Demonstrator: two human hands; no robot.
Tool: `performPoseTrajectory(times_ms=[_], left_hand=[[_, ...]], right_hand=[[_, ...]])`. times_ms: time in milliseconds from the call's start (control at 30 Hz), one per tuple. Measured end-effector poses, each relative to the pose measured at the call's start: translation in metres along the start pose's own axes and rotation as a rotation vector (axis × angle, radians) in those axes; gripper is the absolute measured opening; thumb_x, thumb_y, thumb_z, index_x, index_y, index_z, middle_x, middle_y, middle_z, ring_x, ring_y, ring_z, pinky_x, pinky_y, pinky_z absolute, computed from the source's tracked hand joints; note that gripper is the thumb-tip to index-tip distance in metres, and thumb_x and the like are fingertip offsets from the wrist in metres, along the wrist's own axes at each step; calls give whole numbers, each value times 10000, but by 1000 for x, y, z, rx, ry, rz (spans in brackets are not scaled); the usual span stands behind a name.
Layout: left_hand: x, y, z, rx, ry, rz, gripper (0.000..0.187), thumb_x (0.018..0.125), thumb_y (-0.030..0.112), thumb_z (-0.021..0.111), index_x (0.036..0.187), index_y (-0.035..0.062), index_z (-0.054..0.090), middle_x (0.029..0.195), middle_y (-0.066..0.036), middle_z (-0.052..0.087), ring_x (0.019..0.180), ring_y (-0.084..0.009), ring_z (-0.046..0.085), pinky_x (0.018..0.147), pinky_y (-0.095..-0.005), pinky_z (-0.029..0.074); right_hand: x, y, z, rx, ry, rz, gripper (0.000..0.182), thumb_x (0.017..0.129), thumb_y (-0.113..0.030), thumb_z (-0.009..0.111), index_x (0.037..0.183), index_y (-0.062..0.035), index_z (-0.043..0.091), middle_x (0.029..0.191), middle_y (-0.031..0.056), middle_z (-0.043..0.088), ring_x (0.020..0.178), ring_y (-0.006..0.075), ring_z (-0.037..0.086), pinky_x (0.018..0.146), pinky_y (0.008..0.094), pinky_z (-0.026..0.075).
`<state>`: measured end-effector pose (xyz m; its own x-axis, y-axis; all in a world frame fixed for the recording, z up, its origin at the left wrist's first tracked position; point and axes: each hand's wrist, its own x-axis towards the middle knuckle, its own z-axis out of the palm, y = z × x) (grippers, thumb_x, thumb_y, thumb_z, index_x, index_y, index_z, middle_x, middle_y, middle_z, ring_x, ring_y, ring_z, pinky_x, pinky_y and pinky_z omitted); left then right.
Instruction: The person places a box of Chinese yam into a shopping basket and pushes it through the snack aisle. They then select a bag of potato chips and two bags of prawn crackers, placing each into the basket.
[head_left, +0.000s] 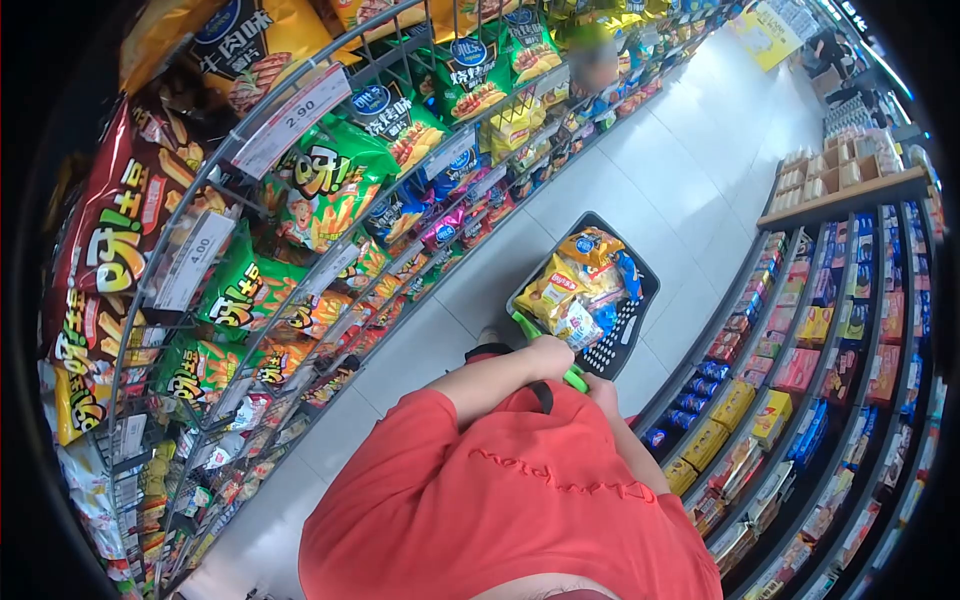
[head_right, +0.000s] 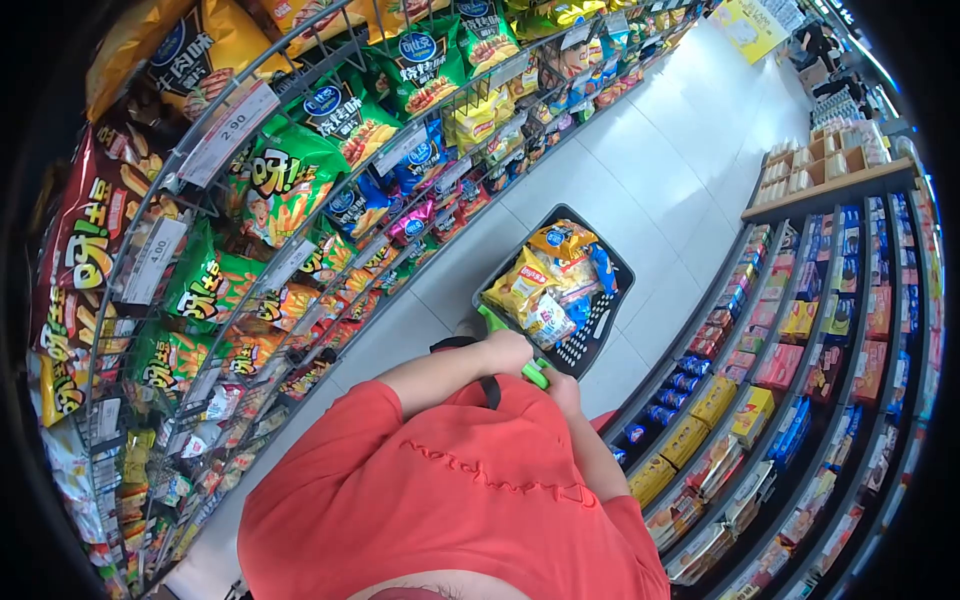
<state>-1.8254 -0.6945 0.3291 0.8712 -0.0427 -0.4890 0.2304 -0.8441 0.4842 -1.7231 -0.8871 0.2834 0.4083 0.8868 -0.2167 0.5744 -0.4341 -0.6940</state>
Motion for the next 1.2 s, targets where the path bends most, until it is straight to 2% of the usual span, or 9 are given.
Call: performPoseTrajectory(times_ms=[167, 233, 367, 500, 700, 933, 1033, 1200], left_hand=[[-7, 9, 5, 43, -22, -14, 373, 748, 342, 691, 950, 33, 745, 978, -162, 731, 914, -313, 715, 780, -428, 573], [-12, 14, 7, 68, -48, -46, 370, 748, 358, 690, 938, 46, 748, 980, -155, 731, 916, -309, 712, 790, -433, 569], [-22, 21, 19, 82, -56, -96, 352, 745, 348, 673, 923, 55, 751, 978, -169, 724, 941, -318, 702, 818, -434, 562], [-40, 33, 33, 121, -37, -110, 331, 736, 329, 663, 917, 68, 756, 968, -167, 725, 932, -324, 702, 820, -447, 558], [-69, 52, 74, 95, -32, -184, 335, 768, 363, 633, 903, 79, 748, 978, -176, 719, 953, -346, 689, 833, -461, 549], [-114, 73, 122, 54, -32, -185, 306, 791, 359, 632, 894, 89, 731, 931, -176, 716, 923, -357, 688, 833, -468, 543], [-132, 79, 135, 23, -18, -147, 295, 791, 350, 641, 888, 83, 723, 920, -178, 713, 911, -359, 689, 821, -473, 545], [-158, 79, 156, 19, 11, -86, 306, 792, 354, 649, 909, 80, 721, 921, -178, 712, 904, -357, 689, 810, -473, 547]], right_hand=[[-11, -15, -2, -17, 5, 34, 294, 776, -356, 745, 868, -85, 681, 772, 226, 657, 749, 429, 656, 638, 506, 507], [-12, -21, -6, -26, -97, 28, 309, 777, -372, 737, 851, -79, 672, 778, 230, 658, 747, 426, 654, 645, 506, 508], [-17, -9, 8, -10, -162, -51, 285, 779, -365, 706, 840, -89, 676, 786, 212, 667, 767, 416, 657, 673, 503, 522], [-41, -20, 17, -30, -119, -40, 286, 769, -332, 726, 874, -70, 682, 777, 211, 660, 766, 403, 658, 665, 477, 517], [-81, -32, 33, -101, -112, -49, 308, 767, -387, 707, 841, -90, 681, 788, 197, 677, 774, 403, 660, 694, 501, 531], [-138, -47, 51, -146, -131, -47, 284, 746, -386, 686, 824, -113, 685, 780, 188, 676, 772, 391, 657, 681, 510, 521], [-158, -51, 63, -100, -55, -112, 263, 726, -364, 697, 786, -108, 676, 710, 171, 653, 707, 391, 645, 645, 515, 509], [-184, -54, 88, -145, -17, -133, 263, 725, -359, 692, 765, -101, 667, 711, 177, 651, 698, 392, 644, 643, 510, 513]])
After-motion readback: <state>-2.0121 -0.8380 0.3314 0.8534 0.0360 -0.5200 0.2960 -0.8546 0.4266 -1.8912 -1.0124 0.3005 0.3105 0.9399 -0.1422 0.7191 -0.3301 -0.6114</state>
